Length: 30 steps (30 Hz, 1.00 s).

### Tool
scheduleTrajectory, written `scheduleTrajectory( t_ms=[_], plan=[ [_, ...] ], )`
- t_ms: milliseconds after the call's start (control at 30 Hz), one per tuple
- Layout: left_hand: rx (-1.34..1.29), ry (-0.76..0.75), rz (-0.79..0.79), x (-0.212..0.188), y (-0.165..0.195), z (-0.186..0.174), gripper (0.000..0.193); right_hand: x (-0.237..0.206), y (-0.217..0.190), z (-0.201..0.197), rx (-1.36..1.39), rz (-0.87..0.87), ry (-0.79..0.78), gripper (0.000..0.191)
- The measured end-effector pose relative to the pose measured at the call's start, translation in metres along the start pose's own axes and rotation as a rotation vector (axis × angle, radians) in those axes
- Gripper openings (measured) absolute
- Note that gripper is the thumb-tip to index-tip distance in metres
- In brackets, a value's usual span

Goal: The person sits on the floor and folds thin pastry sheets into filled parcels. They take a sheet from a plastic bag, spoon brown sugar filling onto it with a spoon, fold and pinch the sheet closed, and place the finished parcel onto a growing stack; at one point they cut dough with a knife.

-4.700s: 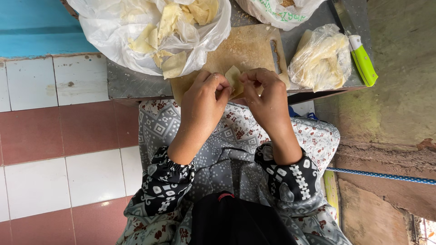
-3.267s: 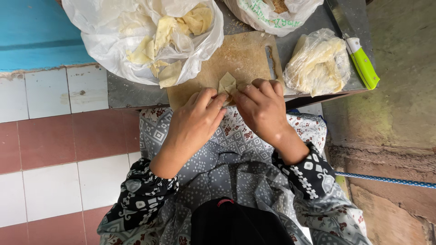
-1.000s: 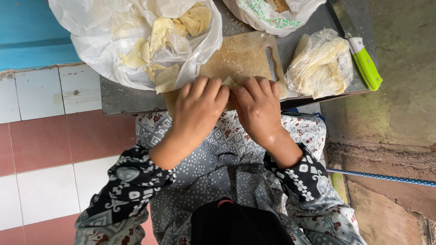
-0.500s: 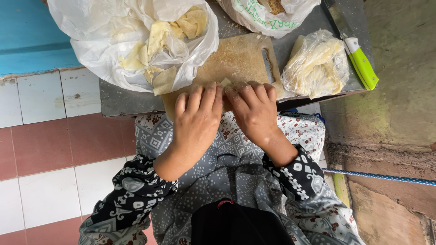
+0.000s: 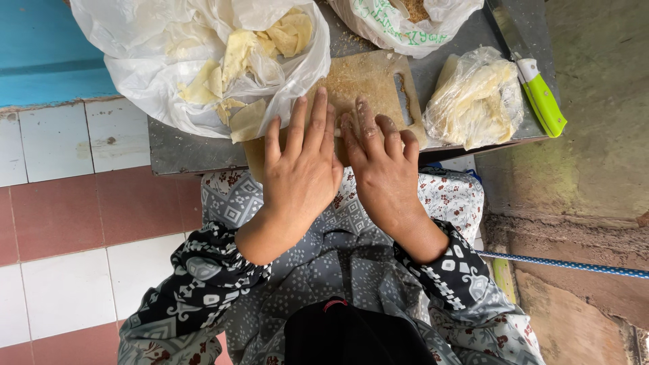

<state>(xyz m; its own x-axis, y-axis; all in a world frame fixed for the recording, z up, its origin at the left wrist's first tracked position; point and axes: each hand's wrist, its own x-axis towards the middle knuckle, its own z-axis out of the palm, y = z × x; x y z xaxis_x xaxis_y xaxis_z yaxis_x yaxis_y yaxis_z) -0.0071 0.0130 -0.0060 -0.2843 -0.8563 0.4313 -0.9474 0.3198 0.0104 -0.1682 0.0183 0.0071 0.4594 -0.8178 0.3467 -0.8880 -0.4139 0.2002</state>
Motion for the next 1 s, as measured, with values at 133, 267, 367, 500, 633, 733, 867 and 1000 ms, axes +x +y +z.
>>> scheduleTrajectory(
  t_ms=[133, 267, 367, 500, 633, 733, 867, 1000],
  plan=[
    [0.036, -0.023, 0.007, 0.013, -0.004, 0.008, 0.065, 0.009, 0.002, 0.000, -0.052, 0.024, -0.063, 0.063],
    [0.060, -0.024, 0.028, 0.026, -0.010, 0.014, 0.067, 0.022, 0.006, 0.005, -0.177, 0.023, -0.091, 0.062],
    [0.019, -0.044, 0.033, 0.035, -0.013, 0.017, 0.071, 0.034, 0.012, 0.007, -0.207, 0.002, -0.087, 0.062],
    [-0.153, -0.021, 0.019, 0.038, -0.028, 0.014, 0.071, 0.044, 0.027, -0.007, -0.051, 0.061, -0.041, 0.062],
    [-0.231, 0.119, -0.062, 0.011, -0.060, -0.003, 0.063, 0.043, 0.038, -0.019, 0.455, 0.126, -0.008, 0.034],
    [-0.431, 0.230, -0.204, -0.016, -0.076, -0.017, 0.062, 0.049, 0.035, -0.012, 0.396, 0.006, 0.069, 0.017],
    [-0.485, 0.263, -0.319, -0.045, -0.092, -0.035, 0.054, 0.062, 0.023, 0.000, 0.454, 0.010, 0.011, 0.012],
    [-0.435, 0.280, -0.357, -0.046, -0.100, -0.032, 0.048, 0.070, 0.012, -0.014, 0.520, -0.134, -0.036, 0.013]
  ],
)
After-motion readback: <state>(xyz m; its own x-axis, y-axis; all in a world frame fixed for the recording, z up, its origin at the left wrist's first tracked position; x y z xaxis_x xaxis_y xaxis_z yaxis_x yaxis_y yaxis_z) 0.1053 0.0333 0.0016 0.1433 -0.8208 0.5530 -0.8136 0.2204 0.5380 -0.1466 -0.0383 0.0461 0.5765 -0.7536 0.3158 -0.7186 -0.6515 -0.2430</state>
